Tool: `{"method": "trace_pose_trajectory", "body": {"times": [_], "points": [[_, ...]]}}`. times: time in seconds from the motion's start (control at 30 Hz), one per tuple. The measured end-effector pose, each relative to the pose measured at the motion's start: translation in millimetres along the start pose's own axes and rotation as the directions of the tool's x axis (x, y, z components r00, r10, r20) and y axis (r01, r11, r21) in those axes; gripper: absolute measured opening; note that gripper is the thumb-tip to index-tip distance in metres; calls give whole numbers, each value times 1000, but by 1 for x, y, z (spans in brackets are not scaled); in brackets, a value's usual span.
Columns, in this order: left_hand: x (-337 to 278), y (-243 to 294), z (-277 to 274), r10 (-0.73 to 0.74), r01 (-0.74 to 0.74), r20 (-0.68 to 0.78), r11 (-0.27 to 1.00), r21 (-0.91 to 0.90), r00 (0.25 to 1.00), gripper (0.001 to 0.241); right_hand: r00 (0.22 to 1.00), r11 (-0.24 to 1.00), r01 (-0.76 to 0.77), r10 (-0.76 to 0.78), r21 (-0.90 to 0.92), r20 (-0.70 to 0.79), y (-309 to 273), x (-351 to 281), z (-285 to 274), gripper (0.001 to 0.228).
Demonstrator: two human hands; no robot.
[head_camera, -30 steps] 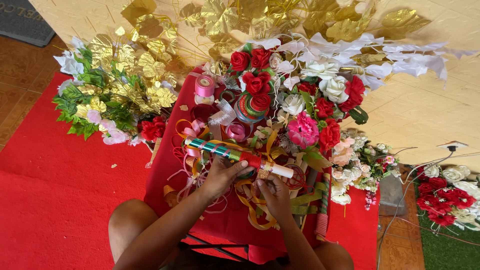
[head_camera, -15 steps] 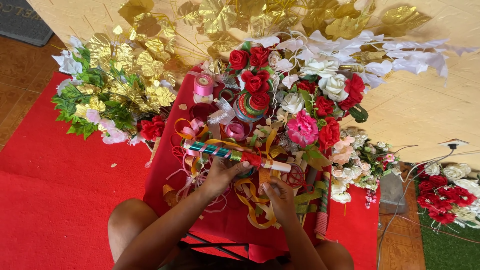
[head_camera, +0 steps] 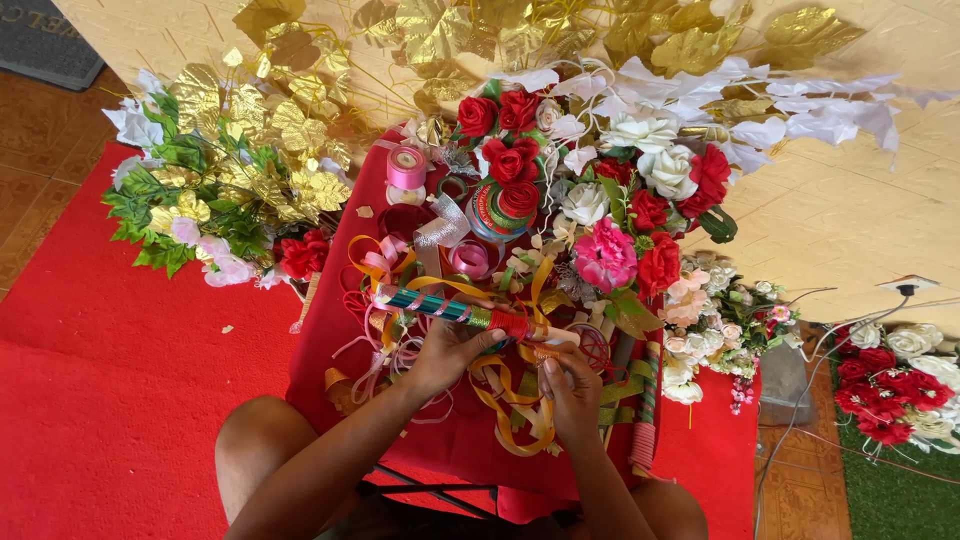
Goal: The person sits cross-legged on a red mat and wraps colorful ribbons around a cylindrical stick. They use both hands to spiral the ribbon tightly along the stick's length, adjusting the ribbon and stick as needed.
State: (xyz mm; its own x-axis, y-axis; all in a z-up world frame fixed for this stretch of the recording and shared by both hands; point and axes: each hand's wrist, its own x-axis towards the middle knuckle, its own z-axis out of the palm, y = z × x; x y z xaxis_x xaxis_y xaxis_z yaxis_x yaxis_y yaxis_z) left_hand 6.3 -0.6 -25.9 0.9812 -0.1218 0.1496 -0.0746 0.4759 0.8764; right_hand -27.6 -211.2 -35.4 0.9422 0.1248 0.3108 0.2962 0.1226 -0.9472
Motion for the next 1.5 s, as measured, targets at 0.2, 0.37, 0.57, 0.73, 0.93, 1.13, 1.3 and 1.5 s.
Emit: {"method": "trace_pose_trajectory", "body": {"times": [0.2, 0.37, 0.57, 0.73, 0.93, 1.13, 1.3, 1.5], "points": [[-2, 10, 5, 68, -72, 51, 995, 63, 996, 31, 997, 987, -53, 42, -153, -70, -22, 6, 10, 39], [-3, 18, 8, 77, -88, 74, 982, 166, 994, 29, 989, 987, -130, 122, -93, -82, -6, 1, -2, 37], [-1, 2, 7, 151, -152, 64, 988, 20, 987, 32, 977, 989, -100, 119, 113, -177, 44, -6, -24, 24], [-4, -1, 5, 106, -108, 90, 994, 15, 990, 31, 944, 959, -227, 259, 167, -204, 27, 0, -19, 27], [-12, 33, 21, 71, -73, 111, 997, 16, 991, 30, 906, 900, -362, 401, 243, -136, 14, 3, -17, 31], [-5, 8, 7, 76, -82, 156, 996, 31, 985, 30, 923, 878, -373, 385, 300, 18, 19, 2, -21, 47], [-4, 5, 3, 78, -85, 174, 996, 35, 982, 30, 936, 908, -351, 334, 228, 112, -8, 6, -9, 56], [-3, 12, 0, 82, -72, 199, 996, -59, 976, 28, 969, 952, -242, 226, 188, 100, -25, 2, -59, 61]]}}
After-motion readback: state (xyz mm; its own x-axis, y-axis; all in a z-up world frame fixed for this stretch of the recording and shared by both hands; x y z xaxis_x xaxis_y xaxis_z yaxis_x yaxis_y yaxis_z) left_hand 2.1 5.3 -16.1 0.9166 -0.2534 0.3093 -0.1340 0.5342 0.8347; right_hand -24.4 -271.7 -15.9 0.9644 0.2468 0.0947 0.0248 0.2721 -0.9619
